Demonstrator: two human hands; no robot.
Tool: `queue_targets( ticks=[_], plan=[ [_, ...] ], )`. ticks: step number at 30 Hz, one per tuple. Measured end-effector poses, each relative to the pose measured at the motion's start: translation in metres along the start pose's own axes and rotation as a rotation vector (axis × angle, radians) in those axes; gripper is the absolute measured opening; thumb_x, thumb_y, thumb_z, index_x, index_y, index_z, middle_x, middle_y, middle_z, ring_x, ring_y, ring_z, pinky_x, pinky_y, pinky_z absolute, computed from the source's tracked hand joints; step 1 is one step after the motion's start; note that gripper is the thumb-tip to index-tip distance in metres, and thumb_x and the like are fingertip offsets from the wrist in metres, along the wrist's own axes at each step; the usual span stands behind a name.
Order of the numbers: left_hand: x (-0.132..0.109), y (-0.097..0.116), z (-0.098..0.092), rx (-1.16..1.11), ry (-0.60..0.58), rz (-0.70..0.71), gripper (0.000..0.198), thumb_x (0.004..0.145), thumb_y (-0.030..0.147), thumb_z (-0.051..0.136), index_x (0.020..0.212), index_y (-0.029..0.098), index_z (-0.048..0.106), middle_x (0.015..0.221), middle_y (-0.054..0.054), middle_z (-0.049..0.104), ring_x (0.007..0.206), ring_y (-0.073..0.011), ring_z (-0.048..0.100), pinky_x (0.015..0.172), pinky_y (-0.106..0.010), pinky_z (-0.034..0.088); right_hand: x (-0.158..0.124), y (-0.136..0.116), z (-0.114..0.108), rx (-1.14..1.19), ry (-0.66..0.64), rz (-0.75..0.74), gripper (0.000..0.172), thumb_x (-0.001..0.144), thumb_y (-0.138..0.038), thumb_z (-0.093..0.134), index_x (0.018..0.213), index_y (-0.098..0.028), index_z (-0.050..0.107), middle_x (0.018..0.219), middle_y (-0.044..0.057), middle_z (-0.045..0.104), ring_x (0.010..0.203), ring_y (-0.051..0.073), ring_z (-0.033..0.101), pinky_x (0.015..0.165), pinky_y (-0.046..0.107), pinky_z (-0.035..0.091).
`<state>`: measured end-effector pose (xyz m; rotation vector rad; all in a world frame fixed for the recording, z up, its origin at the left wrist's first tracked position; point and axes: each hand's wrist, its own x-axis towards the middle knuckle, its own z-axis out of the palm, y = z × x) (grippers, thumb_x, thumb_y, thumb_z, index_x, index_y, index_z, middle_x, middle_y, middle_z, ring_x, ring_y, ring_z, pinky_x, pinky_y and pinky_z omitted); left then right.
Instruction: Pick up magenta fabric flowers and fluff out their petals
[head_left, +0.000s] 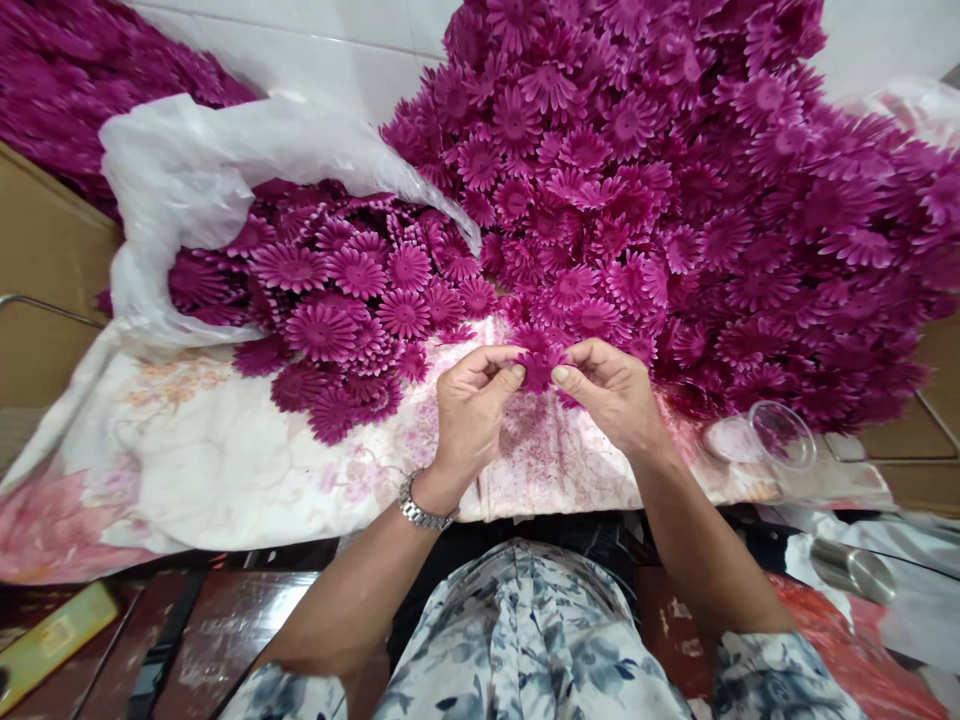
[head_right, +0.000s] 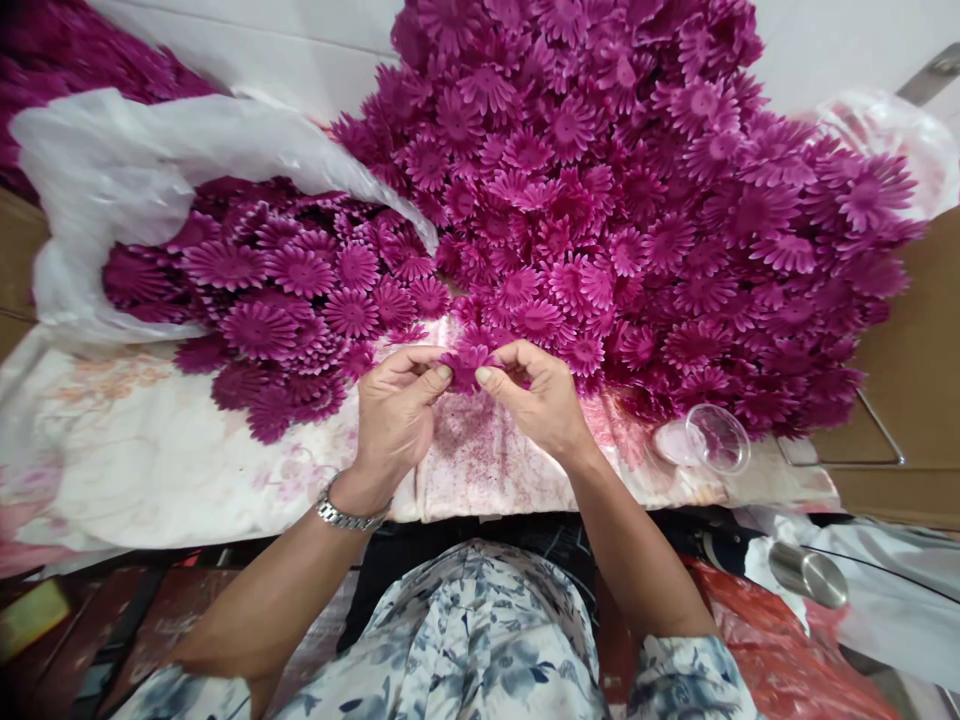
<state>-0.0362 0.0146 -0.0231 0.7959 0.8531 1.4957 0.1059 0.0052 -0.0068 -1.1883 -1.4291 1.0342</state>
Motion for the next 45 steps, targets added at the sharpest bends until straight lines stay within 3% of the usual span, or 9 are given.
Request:
queue_targets(
  ticks=[3,8,14,22,30,33,38,41,45],
  plan=[
    [-0.001,0.001,0.000,0.022,-0.025,0.037,0.013,0.062,0.011,0.072,0.072,0.018,0.070,0.064,0.003,0.060,0.060,-0.0069,0.052,0.058,-0.018,0.041,-0.002,0.002,-0.001,0.055,0.026,0.005,0.019,0.075,-0.033,0.067,0.070,-0.019,0.055,0.061,-0.005,0.049,0.053,0.006,0.042,0.051,0.021,0.035],
    [0.000,0.006,-0.001,-0.047,-0.168,-0.209,0.012,0.062,0.020,0.073,0.069,0.017,0.063,0.062,0.003,0.057,0.054,-0.0076,0.051,0.056,-0.021,0.041,-0.006,0.001,-0.004,-0.083,0.098,-0.129,0.011,0.081,-0.028,0.060,0.075,-0.020,0.054,0.067,-0.004,0.051,0.061,0.008,0.046,0.059,0.023,0.038],
    [0.000,0.008,-0.006,0.013,-0.351,-0.342,0.018,0.062,0.028,0.076,0.070,0.014,0.068,0.062,0.002,0.060,0.056,-0.0071,0.048,0.058,-0.021,0.037,-0.006,-0.008,-0.009,-0.395,-0.040,-0.244,0.009,0.083,-0.021,0.053,0.075,-0.019,0.052,0.067,-0.003,0.051,0.061,0.009,0.047,0.060,0.024,0.038],
    [-0.001,0.000,-0.008,0.307,-0.348,-0.157,0.022,0.068,0.032,0.072,0.058,0.015,0.062,0.053,0.005,0.045,0.052,-0.0073,0.036,0.051,-0.024,0.027,-0.006,-0.012,-0.013,-0.576,-0.119,-0.322,0.010,0.082,-0.017,0.052,0.072,-0.018,0.052,0.065,-0.002,0.050,0.060,0.010,0.046,0.058,0.024,0.036],
    [-0.004,0.002,-0.008,0.377,-0.312,-0.030,0.031,0.074,0.040,0.067,0.054,0.018,0.056,0.051,0.003,0.046,0.050,-0.0093,0.037,0.050,-0.025,0.027,-0.010,-0.004,-0.005,-0.393,-0.117,-0.142,0.029,0.089,-0.034,0.048,0.064,-0.018,0.051,0.054,-0.005,0.043,0.050,0.007,0.039,0.050,0.022,0.031],
    [-0.005,0.003,-0.008,0.430,-0.285,0.004,0.040,0.074,0.043,0.065,0.050,0.018,0.048,0.049,0.004,0.038,0.049,-0.0089,0.032,0.049,-0.026,0.024,-0.011,-0.005,-0.005,-0.373,-0.080,-0.175,0.023,0.088,-0.035,0.050,0.075,-0.019,0.057,0.064,-0.003,0.053,0.058,0.009,0.047,0.055,0.023,0.037],
    [-0.004,0.000,-0.007,0.472,-0.266,0.010,0.045,0.075,0.045,0.065,0.048,0.017,0.042,0.049,0.005,0.031,0.049,-0.0084,0.026,0.048,-0.027,0.019,-0.014,-0.014,-0.005,-0.459,0.129,-0.363,0.008,0.085,-0.028,0.057,0.085,-0.020,0.060,0.077,0.001,0.060,0.071,0.012,0.054,0.066,0.027,0.044],
    [-0.005,-0.003,-0.005,0.441,-0.266,-0.014,0.046,0.074,0.044,0.066,0.047,0.017,0.041,0.050,0.004,0.030,0.049,-0.0085,0.027,0.048,-0.027,0.019,-0.014,-0.013,-0.004,-0.478,0.052,-0.408,0.006,0.082,-0.026,0.062,0.083,-0.021,0.059,0.075,0.000,0.057,0.071,0.012,0.054,0.066,0.027,0.044],
    [-0.005,-0.004,-0.004,0.326,-0.292,-0.068,0.041,0.079,0.045,0.060,0.052,0.017,0.047,0.053,0.004,0.034,0.052,-0.0090,0.030,0.050,-0.026,0.024,-0.013,-0.003,-0.002,-0.462,-0.010,-0.335,0.005,0.083,-0.025,0.059,0.083,-0.021,0.057,0.074,-0.002,0.056,0.068,0.012,0.053,0.064,0.026,0.044]
  ],
)
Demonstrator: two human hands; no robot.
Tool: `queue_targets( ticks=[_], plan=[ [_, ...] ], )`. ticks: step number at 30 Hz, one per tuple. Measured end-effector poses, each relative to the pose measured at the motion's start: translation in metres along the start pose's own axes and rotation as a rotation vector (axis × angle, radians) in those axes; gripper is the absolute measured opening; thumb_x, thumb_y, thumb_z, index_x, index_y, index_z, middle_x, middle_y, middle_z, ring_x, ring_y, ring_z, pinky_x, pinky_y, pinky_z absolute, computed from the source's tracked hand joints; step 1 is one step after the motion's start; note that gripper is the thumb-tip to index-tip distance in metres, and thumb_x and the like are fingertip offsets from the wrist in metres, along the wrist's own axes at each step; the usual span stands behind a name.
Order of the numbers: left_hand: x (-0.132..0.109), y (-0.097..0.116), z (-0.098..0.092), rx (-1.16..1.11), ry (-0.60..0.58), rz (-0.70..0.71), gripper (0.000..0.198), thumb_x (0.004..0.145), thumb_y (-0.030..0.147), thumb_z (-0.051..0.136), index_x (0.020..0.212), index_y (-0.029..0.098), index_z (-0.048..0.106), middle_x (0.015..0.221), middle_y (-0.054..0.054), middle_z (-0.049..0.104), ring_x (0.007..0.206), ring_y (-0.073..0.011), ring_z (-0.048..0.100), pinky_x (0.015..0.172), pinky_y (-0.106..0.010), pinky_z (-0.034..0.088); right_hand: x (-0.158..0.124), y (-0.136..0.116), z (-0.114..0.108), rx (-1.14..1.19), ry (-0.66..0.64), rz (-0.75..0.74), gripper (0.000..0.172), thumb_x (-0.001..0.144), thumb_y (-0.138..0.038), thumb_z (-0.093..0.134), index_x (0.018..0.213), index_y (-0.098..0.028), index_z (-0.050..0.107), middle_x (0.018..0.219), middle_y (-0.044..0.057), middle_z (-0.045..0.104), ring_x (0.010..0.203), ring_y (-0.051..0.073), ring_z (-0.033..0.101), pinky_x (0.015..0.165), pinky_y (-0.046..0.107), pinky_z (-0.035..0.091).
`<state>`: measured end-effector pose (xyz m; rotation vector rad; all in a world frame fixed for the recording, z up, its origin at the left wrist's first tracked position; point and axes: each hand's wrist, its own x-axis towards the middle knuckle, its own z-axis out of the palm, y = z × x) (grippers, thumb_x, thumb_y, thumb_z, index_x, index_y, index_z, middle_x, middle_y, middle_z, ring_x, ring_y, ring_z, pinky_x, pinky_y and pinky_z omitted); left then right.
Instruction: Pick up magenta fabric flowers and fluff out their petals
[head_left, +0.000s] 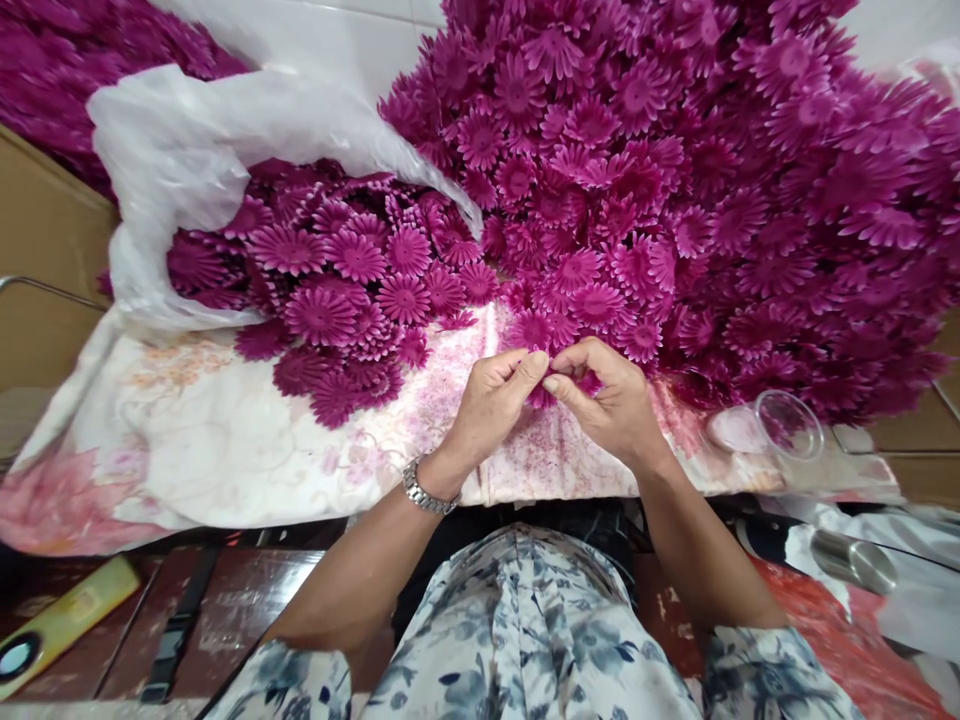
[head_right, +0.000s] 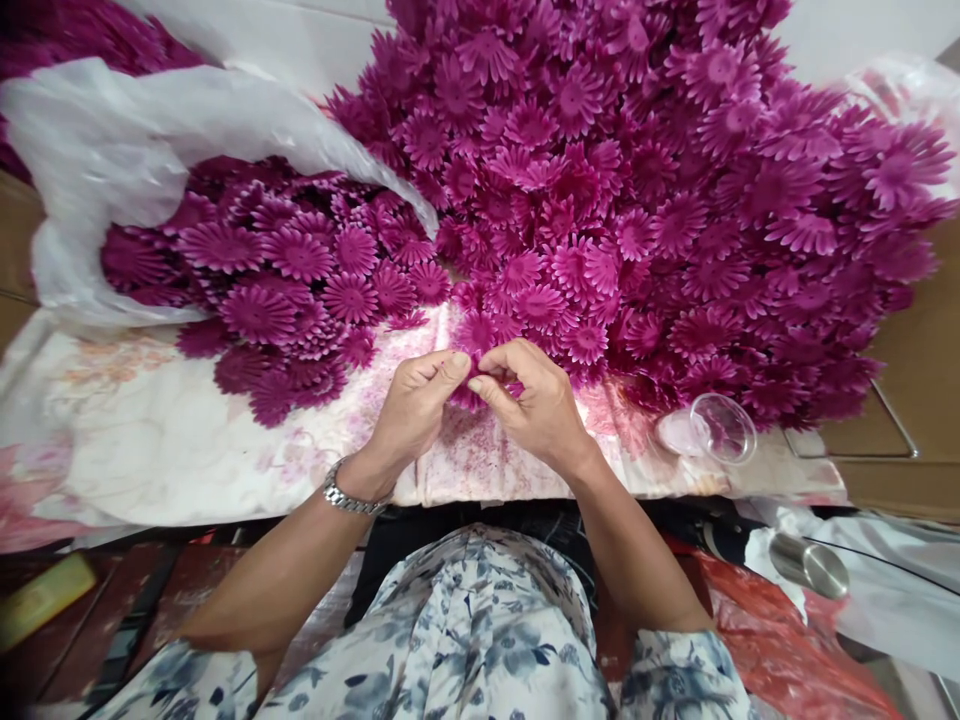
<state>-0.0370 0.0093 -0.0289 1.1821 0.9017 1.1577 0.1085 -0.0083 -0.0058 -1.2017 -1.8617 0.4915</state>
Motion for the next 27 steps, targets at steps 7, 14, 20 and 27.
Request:
queue_targets(
  ticks=[7,14,20,27],
  plan=[
    [0.004,0.000,0.004,-0.190,0.016,-0.178,0.014,0.063,0.022,0.068,0.055,0.015,0.059,0.053,0.004,0.047,0.052,-0.0072,0.038,0.052,-0.022,0.029,-0.001,0.005,0.000,-0.188,0.021,-0.126,0.009,0.084,-0.015,0.051,0.087,-0.020,0.059,0.084,0.005,0.059,0.083,0.017,0.055,0.075,0.035,0.046],
    [0.007,0.001,0.009,-0.345,0.092,-0.234,0.013,0.053,0.013,0.070,0.065,0.015,0.070,0.059,0.002,0.063,0.058,-0.0079,0.052,0.058,-0.020,0.040,-0.001,0.003,-0.001,-0.294,0.107,-0.171,0.015,0.083,-0.021,0.057,0.098,-0.022,0.060,0.090,0.006,0.059,0.090,0.020,0.054,0.080,0.038,0.046],
    [0.006,0.001,0.008,-0.354,0.147,-0.183,0.006,0.060,0.015,0.070,0.066,0.017,0.070,0.060,0.003,0.064,0.059,-0.0075,0.054,0.063,-0.020,0.044,-0.004,-0.002,0.001,-0.307,0.240,-0.187,0.003,0.083,-0.022,0.058,0.086,-0.022,0.059,0.079,0.003,0.061,0.076,0.017,0.055,0.071,0.034,0.045],
    [0.003,0.004,0.007,-0.395,0.106,-0.277,0.005,0.058,0.012,0.066,0.062,0.014,0.069,0.057,0.002,0.060,0.053,-0.0059,0.050,0.051,-0.018,0.039,0.004,0.008,0.012,-0.118,0.117,0.049,0.011,0.080,-0.026,0.062,0.077,-0.020,0.054,0.068,-0.003,0.051,0.059,0.010,0.047,0.056,0.025,0.040]
  ],
)
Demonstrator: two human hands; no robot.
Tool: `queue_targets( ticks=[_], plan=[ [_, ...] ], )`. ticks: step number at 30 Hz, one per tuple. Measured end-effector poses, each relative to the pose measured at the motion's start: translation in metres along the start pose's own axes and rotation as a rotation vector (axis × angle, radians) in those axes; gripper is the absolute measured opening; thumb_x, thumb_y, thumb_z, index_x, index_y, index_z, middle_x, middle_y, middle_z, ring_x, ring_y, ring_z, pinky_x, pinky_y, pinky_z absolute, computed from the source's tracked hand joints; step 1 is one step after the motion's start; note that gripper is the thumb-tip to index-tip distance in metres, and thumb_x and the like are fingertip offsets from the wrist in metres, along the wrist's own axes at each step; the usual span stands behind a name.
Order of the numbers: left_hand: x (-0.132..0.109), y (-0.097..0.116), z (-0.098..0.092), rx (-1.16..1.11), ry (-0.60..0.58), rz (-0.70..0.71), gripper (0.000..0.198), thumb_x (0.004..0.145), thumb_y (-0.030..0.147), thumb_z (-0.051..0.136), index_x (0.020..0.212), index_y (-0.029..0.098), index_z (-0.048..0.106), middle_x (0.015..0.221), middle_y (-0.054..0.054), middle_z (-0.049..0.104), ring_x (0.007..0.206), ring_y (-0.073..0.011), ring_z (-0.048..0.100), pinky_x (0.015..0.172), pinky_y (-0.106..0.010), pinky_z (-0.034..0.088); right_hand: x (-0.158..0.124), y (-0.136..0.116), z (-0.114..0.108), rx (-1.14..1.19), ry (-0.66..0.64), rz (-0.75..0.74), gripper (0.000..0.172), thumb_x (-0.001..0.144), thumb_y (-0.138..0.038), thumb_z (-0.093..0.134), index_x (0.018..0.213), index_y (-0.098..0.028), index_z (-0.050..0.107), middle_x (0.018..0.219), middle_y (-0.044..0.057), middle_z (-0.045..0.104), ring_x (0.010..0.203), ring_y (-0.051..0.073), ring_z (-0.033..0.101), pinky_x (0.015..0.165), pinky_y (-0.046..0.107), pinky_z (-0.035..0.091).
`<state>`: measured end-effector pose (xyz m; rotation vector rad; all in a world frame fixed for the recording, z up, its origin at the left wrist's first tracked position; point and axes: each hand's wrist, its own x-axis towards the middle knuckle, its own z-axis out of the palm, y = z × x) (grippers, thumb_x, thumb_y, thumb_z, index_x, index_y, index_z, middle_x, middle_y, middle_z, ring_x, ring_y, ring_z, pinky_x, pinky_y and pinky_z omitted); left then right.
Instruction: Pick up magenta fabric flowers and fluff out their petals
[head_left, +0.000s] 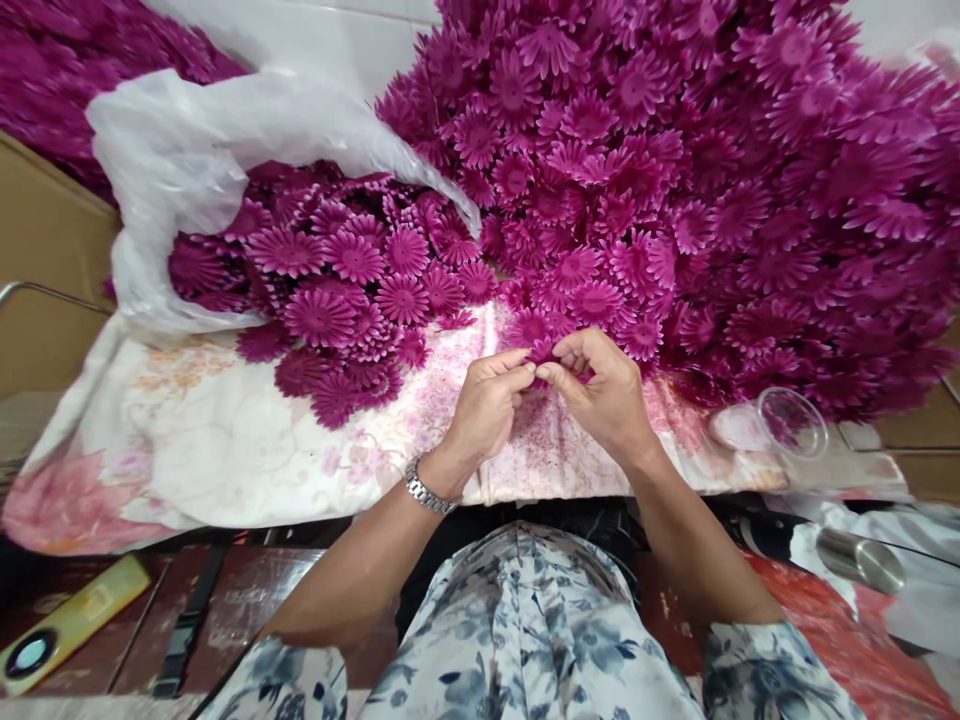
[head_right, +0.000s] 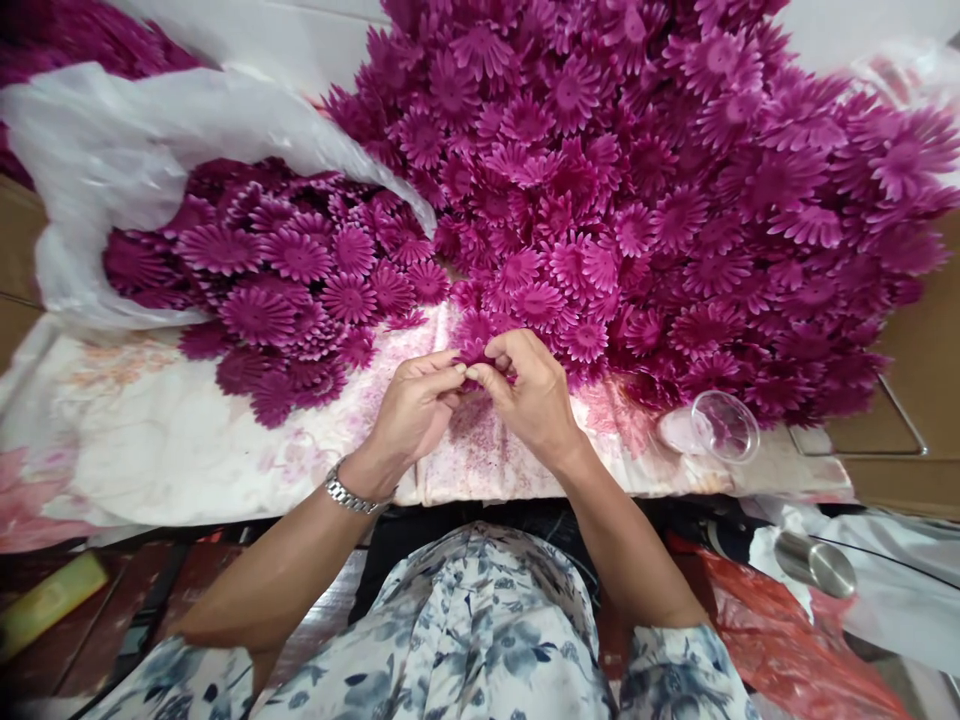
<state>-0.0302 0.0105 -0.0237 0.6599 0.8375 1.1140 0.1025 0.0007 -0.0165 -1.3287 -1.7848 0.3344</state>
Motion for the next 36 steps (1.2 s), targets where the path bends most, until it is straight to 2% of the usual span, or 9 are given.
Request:
queue_targets(
  ticks=[3,6,11,16,20,26,29,32,36],
  plan=[
    [-0.001,0.001,0.000,-0.051,0.009,-0.051,0.007,0.055,0.013,0.068,0.062,0.015,0.068,0.056,0.002,0.059,0.052,-0.0070,0.052,0.053,-0.020,0.044,0.004,0.001,-0.001,0.003,-0.004,-0.024,0.011,0.079,-0.019,0.061,0.074,-0.021,0.052,0.067,-0.004,0.050,0.057,0.009,0.045,0.055,0.024,0.038],
    [-0.002,0.000,0.000,-0.089,-0.028,-0.032,0.009,0.055,0.017,0.073,0.063,0.015,0.068,0.057,0.003,0.060,0.053,-0.0071,0.053,0.057,-0.022,0.048,0.005,0.000,-0.002,-0.043,0.001,-0.112,0.009,0.082,-0.014,0.054,0.075,-0.020,0.052,0.069,-0.002,0.052,0.061,0.011,0.047,0.058,0.025,0.040],
    [-0.001,-0.001,0.000,-0.066,-0.019,0.032,0.013,0.055,0.022,0.077,0.060,0.015,0.068,0.055,0.004,0.057,0.051,-0.0049,0.047,0.054,-0.019,0.042,0.004,-0.002,0.002,-0.144,0.021,-0.198,0.013,0.086,-0.013,0.044,0.078,-0.019,0.051,0.071,0.002,0.053,0.069,0.014,0.049,0.064,0.028,0.042],
    [0.001,-0.003,0.001,-0.002,0.049,0.132,0.014,0.058,0.024,0.075,0.055,0.015,0.065,0.049,0.007,0.048,0.051,-0.0042,0.039,0.053,-0.019,0.035,0.000,-0.002,0.007,-0.266,0.054,-0.234,0.015,0.089,-0.015,0.041,0.078,-0.019,0.051,0.071,0.005,0.054,0.071,0.017,0.049,0.067,0.031,0.042],
    [0.002,-0.005,0.000,0.008,0.115,0.162,0.006,0.059,0.020,0.073,0.062,0.017,0.068,0.052,0.007,0.052,0.052,-0.0048,0.041,0.055,-0.019,0.035,-0.002,-0.001,0.008,-0.322,0.047,-0.236,0.014,0.089,-0.020,0.044,0.077,-0.020,0.052,0.071,0.005,0.055,0.071,0.017,0.049,0.068,0.031,0.041],
    [0.002,-0.002,0.000,-0.069,-0.003,0.075,0.013,0.056,0.020,0.076,0.066,0.016,0.069,0.060,0.003,0.062,0.057,-0.0061,0.051,0.059,-0.019,0.040,-0.001,-0.005,0.001,-0.225,0.023,-0.275,0.011,0.087,-0.016,0.048,0.079,-0.019,0.056,0.073,0.004,0.056,0.073,0.016,0.052,0.067,0.031,0.045],
    [0.003,0.001,0.001,-0.084,0.038,0.080,0.016,0.051,0.021,0.080,0.061,0.015,0.067,0.059,0.002,0.063,0.059,-0.0074,0.053,0.061,-0.020,0.041,-0.003,-0.008,-0.003,-0.067,-0.017,-0.242,0.010,0.085,-0.014,0.049,0.087,-0.019,0.058,0.078,0.003,0.058,0.075,0.015,0.055,0.067,0.030,0.048],
    [0.005,0.000,0.000,-0.081,0.087,0.114,0.018,0.050,0.021,0.080,0.061,0.015,0.066,0.058,0.003,0.060,0.056,-0.0063,0.049,0.058,-0.019,0.040,-0.006,-0.007,-0.007,0.057,0.035,-0.155,0.018,0.084,-0.015,0.053,0.100,-0.020,0.058,0.083,0.002,0.061,0.077,0.014,0.058,0.067,0.028,0.048],
    [0.003,-0.002,-0.002,-0.027,0.096,0.201,0.022,0.061,0.028,0.077,0.060,0.016,0.059,0.055,0.006,0.050,0.051,-0.0053,0.040,0.051,-0.019,0.034,-0.008,-0.005,-0.012,0.024,0.038,-0.157,0.012,0.084,-0.013,0.052,0.090,-0.018,0.062,0.082,0.003,0.062,0.077,0.014,0.059,0.069,0.029,0.048]
  ],
)
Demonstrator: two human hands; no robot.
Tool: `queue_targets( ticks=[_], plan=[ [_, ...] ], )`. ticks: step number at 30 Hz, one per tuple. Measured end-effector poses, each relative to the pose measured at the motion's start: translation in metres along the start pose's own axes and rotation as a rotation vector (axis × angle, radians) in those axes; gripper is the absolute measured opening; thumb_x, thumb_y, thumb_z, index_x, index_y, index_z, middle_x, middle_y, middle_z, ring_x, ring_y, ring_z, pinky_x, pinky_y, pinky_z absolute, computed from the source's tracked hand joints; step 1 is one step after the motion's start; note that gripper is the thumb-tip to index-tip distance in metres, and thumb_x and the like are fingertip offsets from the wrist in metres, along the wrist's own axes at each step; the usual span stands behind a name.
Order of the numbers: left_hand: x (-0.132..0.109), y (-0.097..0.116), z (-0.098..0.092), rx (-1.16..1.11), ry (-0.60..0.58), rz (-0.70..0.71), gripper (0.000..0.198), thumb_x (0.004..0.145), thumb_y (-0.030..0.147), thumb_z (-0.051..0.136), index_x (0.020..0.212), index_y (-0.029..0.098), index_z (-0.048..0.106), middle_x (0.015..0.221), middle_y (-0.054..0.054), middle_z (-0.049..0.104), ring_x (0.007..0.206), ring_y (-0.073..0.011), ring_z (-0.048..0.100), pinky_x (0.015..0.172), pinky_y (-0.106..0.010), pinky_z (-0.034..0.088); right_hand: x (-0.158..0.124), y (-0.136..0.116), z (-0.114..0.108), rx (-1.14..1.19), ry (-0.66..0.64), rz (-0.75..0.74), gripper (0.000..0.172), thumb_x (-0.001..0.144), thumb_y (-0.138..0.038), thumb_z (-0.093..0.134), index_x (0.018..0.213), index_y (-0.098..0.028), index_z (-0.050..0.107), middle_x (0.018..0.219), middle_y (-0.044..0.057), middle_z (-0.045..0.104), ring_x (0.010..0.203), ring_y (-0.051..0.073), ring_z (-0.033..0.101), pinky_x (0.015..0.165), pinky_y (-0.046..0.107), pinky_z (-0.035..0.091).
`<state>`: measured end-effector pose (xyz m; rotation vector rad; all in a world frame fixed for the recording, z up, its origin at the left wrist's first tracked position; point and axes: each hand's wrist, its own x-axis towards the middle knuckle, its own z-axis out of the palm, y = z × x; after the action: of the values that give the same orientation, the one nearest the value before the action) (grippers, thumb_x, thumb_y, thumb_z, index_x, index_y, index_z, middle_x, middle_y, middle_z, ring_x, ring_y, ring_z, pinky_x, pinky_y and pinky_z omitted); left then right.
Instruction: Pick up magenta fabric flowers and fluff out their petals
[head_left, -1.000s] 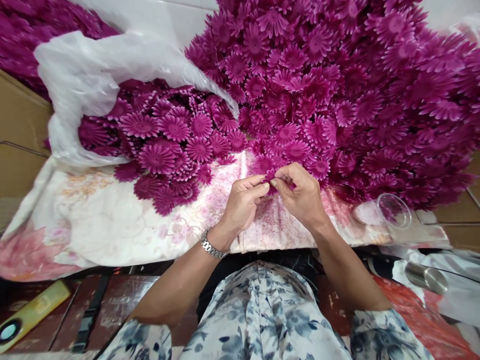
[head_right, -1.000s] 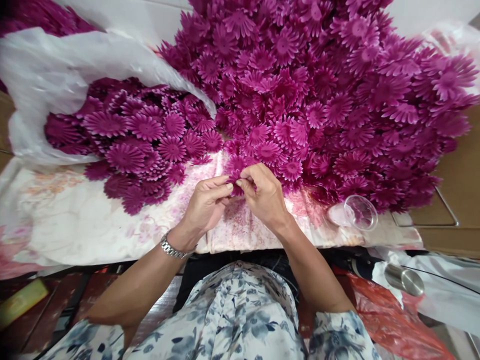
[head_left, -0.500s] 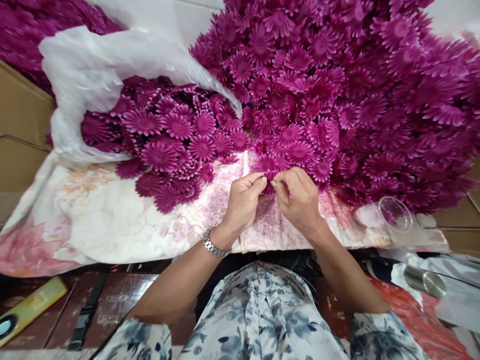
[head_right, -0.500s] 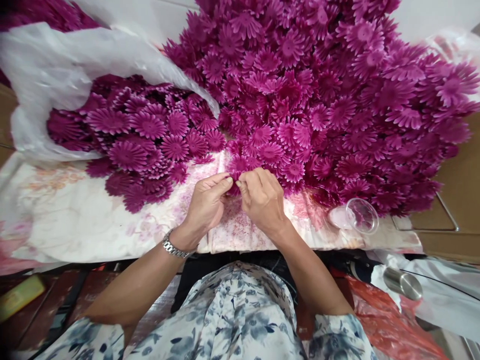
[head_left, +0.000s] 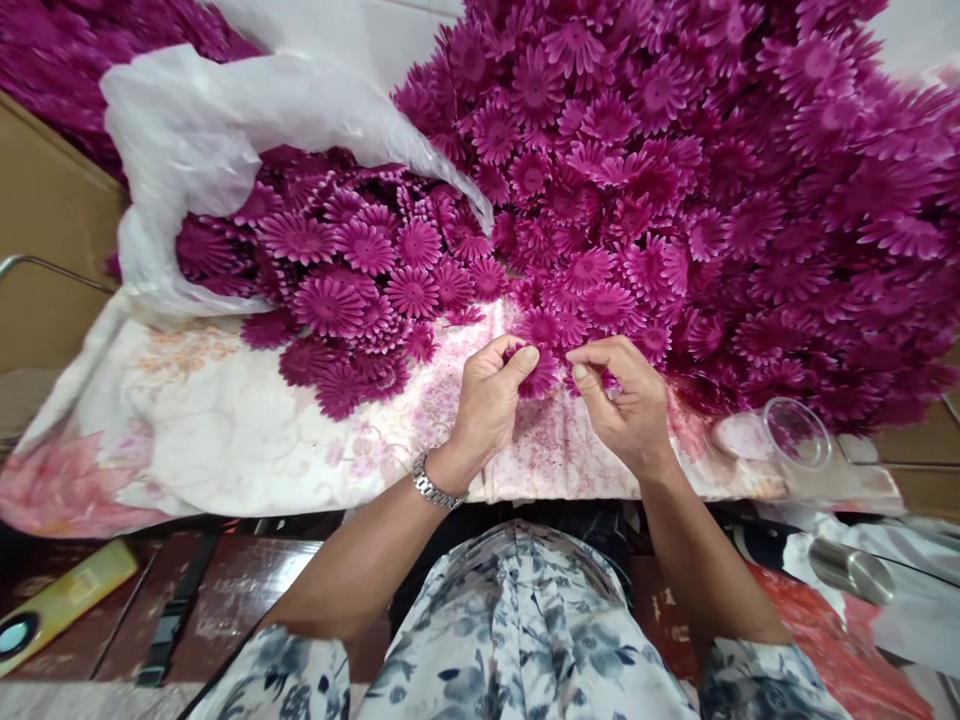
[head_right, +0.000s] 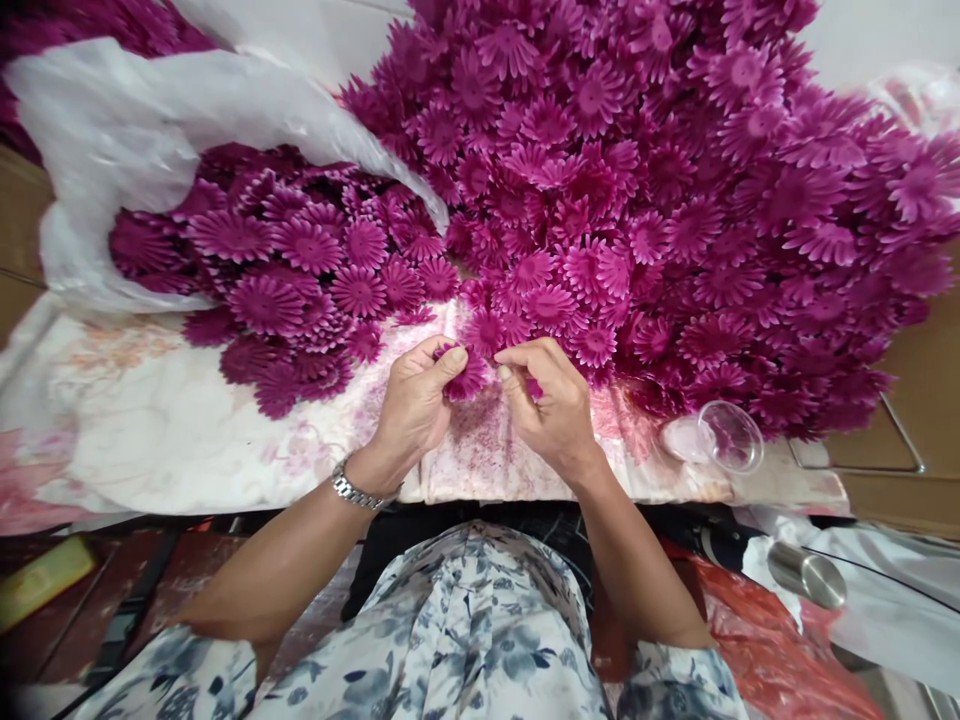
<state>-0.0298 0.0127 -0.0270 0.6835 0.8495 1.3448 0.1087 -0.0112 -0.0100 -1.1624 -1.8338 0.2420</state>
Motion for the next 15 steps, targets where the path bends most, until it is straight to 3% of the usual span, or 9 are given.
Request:
queue_targets(
  ticks=[4,9,15],
  plan=[
    [-0.003,-0.002,-0.001,0.096,-0.019,0.076,0.034,0.070,0.037,0.071,0.055,0.016,0.049,0.053,0.006,0.040,0.050,-0.0057,0.033,0.048,-0.020,0.028,-0.001,-0.001,0.000,-0.001,-0.052,-0.017,0.012,0.085,-0.012,0.052,0.086,-0.017,0.062,0.080,0.004,0.062,0.077,0.013,0.059,0.069,0.029,0.048],
    [-0.002,-0.005,-0.003,0.164,-0.005,0.055,0.044,0.073,0.046,0.067,0.051,0.017,0.042,0.051,0.006,0.032,0.047,-0.0058,0.027,0.044,-0.022,0.023,0.000,-0.004,-0.001,-0.007,-0.018,0.025,0.011,0.086,-0.015,0.052,0.085,-0.017,0.062,0.075,0.002,0.062,0.070,0.012,0.057,0.065,0.027,0.046],
    [-0.002,-0.008,-0.004,0.323,-0.044,0.159,0.041,0.077,0.041,0.063,0.052,0.017,0.041,0.051,0.006,0.034,0.049,-0.0065,0.030,0.047,-0.022,0.025,0.002,-0.011,-0.003,-0.053,0.066,0.020,0.010,0.086,-0.017,0.053,0.079,-0.018,0.060,0.069,0.000,0.058,0.066,0.011,0.054,0.062,0.026,0.044]
  ],
)
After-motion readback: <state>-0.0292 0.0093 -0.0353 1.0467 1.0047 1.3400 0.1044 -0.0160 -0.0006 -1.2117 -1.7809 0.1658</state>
